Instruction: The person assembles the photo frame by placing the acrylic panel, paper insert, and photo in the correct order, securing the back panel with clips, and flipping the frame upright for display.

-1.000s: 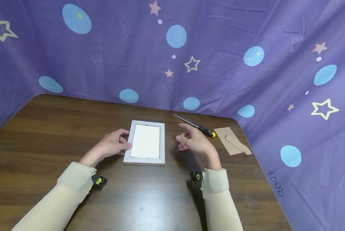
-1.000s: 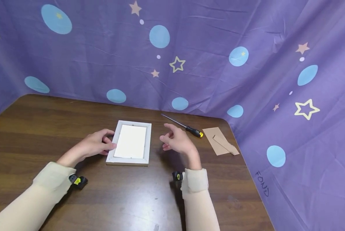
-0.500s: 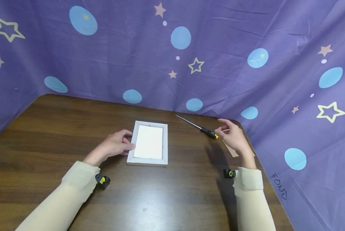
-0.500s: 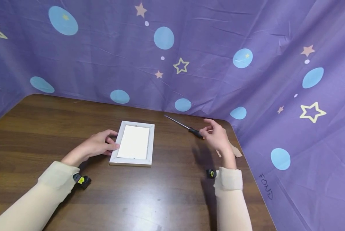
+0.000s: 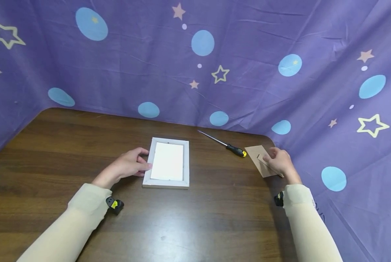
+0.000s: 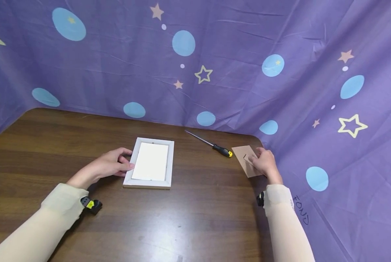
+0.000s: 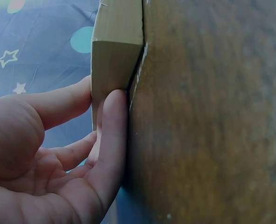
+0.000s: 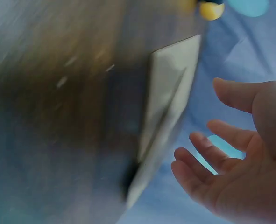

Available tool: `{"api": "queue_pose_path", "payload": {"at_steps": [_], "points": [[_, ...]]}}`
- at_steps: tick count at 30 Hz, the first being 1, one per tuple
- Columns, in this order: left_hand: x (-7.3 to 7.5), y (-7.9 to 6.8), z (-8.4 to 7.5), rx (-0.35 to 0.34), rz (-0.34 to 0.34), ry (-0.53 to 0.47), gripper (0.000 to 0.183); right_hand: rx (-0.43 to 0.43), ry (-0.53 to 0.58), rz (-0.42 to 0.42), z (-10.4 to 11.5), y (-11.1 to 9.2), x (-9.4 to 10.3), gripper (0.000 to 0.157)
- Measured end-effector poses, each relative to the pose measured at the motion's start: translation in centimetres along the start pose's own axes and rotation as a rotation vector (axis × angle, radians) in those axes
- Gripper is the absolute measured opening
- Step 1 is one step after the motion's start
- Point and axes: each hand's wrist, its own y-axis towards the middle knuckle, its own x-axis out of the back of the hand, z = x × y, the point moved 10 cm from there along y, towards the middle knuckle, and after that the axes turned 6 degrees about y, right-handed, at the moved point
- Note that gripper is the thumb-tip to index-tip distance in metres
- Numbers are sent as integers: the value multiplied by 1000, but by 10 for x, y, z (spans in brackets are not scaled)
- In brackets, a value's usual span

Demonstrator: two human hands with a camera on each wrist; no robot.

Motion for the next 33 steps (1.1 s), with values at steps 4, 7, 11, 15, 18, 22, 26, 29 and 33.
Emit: {"api": "queue_pose_path", "payload": {"at_steps": [4,7,11,15,18,22,26,29,33], "points": [[-1,0,0,2,-1,0,70,-49,-23,40,-18,2,-6,65],[-1,-1,0,2,-1,5,70,-77,-35,70,-27,4,-10,71],[0,-2,0,0,-2,9,70,-79,-73,81,-31,5,-12,61],[0,-2,1,2,-2,7,70,-88,-104,95,-32,5,-14,59],[1,-3,0,5,-3,17,70,-111,-112,105,-34,5,-15,67],[1,-4,-2,4,-5,23,70,-125,-108,102,-36,5,-14,70],[0,-4,-3,3,-2,10,69,-138,-79,113,-41,6,-13,70],[0,-3,-2,4,-3,7,69,-177,-37,141,-46,5,-14,73],[-1,-4,-2,-1,-4,3,69,-243,10,180,-55,1,-14,75]]}}
